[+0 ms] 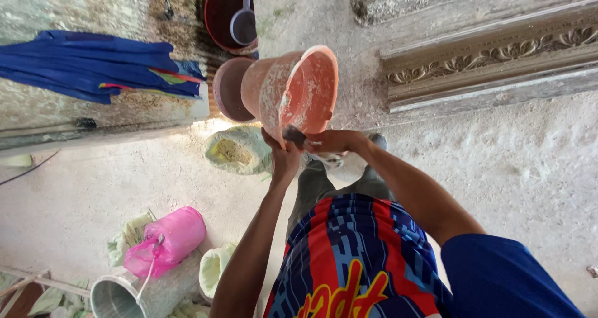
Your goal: The person scrubs dried residue from the inside of a terracotta bowl using a brush, rotating the bowl to reach different areas, then sets it down and brushes dust off a carved wooden molding strip on the workbench.
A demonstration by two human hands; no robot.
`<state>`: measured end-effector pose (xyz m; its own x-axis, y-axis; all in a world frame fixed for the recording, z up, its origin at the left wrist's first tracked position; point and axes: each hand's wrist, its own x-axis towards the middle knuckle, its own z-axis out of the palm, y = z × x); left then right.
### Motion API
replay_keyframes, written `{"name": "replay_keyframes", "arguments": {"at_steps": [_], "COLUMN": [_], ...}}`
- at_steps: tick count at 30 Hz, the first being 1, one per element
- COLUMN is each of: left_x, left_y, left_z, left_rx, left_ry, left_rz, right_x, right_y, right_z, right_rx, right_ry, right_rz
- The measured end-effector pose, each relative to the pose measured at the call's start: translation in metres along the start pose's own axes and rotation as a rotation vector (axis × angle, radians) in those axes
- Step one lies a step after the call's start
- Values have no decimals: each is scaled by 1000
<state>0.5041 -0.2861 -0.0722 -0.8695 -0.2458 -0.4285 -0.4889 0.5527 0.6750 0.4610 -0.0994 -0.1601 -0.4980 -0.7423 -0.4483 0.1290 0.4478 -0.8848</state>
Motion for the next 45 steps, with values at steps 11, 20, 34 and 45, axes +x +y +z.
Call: {"name": "replay_keyframes", "arguments": {"at_steps": [11,20,34,45], "left_x": [7,11,-2,35], "left_y": [47,41,-27,-91], "left_z": [-11,-12,11,-14], "left_rx": [87,140,-52,-1127], "left_ry": [-42,-57,22,-99], "left_rz": [-58,-96,3,-374], "right_x": [-22,2,-22,-69], "right_y": [4,34,-13,-80], "right_z": [-107,8,15,-22], "right_rx": [-1311,141,-544,793], "right_ry": [1057,-55,224,-67], "right_rz": [173,142,226,48]}}
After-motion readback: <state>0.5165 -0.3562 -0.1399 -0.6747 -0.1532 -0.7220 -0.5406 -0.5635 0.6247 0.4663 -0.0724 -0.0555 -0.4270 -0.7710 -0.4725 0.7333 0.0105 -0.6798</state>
